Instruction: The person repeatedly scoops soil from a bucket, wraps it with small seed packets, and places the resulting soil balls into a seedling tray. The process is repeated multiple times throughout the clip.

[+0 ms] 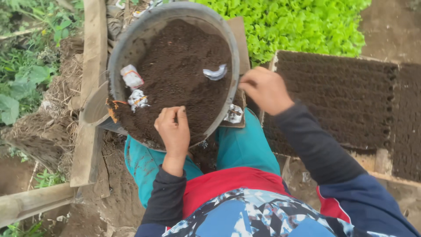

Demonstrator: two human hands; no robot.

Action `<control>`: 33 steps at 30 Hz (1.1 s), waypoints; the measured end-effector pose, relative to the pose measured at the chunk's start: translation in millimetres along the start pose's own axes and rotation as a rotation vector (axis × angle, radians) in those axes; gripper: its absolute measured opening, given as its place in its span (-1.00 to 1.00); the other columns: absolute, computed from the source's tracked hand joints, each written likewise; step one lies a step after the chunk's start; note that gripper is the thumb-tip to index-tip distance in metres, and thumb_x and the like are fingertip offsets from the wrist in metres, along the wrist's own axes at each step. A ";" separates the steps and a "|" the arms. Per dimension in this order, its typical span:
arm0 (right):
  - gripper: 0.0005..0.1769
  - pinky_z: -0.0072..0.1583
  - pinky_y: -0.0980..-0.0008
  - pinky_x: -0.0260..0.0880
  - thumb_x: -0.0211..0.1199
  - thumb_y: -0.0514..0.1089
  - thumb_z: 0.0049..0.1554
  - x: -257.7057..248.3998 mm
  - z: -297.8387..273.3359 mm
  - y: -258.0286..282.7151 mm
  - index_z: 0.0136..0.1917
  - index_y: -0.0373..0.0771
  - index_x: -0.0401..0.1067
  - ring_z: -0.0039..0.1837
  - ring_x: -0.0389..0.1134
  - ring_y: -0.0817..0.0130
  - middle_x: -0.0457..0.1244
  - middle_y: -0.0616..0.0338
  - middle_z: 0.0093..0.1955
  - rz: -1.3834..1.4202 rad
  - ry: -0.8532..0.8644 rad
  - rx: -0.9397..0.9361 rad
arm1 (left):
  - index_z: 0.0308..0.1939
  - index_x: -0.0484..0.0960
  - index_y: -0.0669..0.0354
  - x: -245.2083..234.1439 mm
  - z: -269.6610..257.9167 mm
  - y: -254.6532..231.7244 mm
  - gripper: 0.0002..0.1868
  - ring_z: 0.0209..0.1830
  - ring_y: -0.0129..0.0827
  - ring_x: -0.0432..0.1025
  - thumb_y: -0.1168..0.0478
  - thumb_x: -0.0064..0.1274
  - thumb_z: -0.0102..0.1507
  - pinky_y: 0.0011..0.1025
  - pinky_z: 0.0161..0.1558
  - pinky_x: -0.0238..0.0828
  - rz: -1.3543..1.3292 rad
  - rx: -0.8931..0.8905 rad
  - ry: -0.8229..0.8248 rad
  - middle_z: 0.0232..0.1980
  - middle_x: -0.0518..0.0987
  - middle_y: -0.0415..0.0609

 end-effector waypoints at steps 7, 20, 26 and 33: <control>-0.60 -0.21 0.43 0.36 0.48 0.05 -0.37 105.6 48.5 25.7 -0.29 -0.04 0.39 -0.18 0.29 0.30 0.14 0.29 -0.29 -0.632 0.190 -0.373 | -0.42 0.52 0.00 -1.5 -1.8 11.8 -0.90 -0.35 -0.31 0.41 0.23 0.04 0.21 -0.40 -0.13 0.16 -0.027 -0.061 -0.021 -0.44 0.46 -0.22; -0.94 -0.46 0.79 0.16 0.19 -0.22 0.01 75.1 26.3 19.1 -0.20 -0.20 0.35 -0.44 0.22 0.67 0.23 0.36 -0.41 0.974 0.407 0.585 | 0.02 0.47 0.25 61.1 -12.8 21.4 -0.62 -0.18 -0.59 0.37 0.21 0.08 0.15 -0.67 -0.15 0.32 -1.087 -0.673 0.279 -0.22 0.48 -0.19; -0.89 -0.37 0.69 0.17 0.24 -0.24 0.00 83.1 12.0 23.3 -0.15 -0.23 0.40 -0.36 0.23 0.63 0.25 0.28 -0.35 0.893 0.363 0.544 | -0.32 0.54 0.34 71.5 -21.4 27.6 -0.93 -0.47 -0.50 0.47 0.40 0.08 0.13 -0.56 -0.38 0.50 -1.143 -0.738 0.244 -0.46 0.49 -0.08; -0.85 -0.17 0.56 0.33 0.31 -0.26 -0.06 102.9 -1.8 73.0 -0.15 -0.24 0.47 -0.21 0.30 0.54 0.29 0.23 -0.28 0.752 0.380 0.237 | -0.49 0.57 0.18 57.6 -17.9 34.1 -0.86 -0.63 -0.55 0.40 0.27 0.07 0.18 -0.63 -0.50 0.37 -0.909 -0.677 0.168 -0.68 0.46 -0.04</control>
Point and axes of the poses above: each hand's wrist, its own z-axis towards the middle knuckle, its own x-axis out of the palm, y = z × x, the point moved 8 cm from there along z, towards the middle knuckle
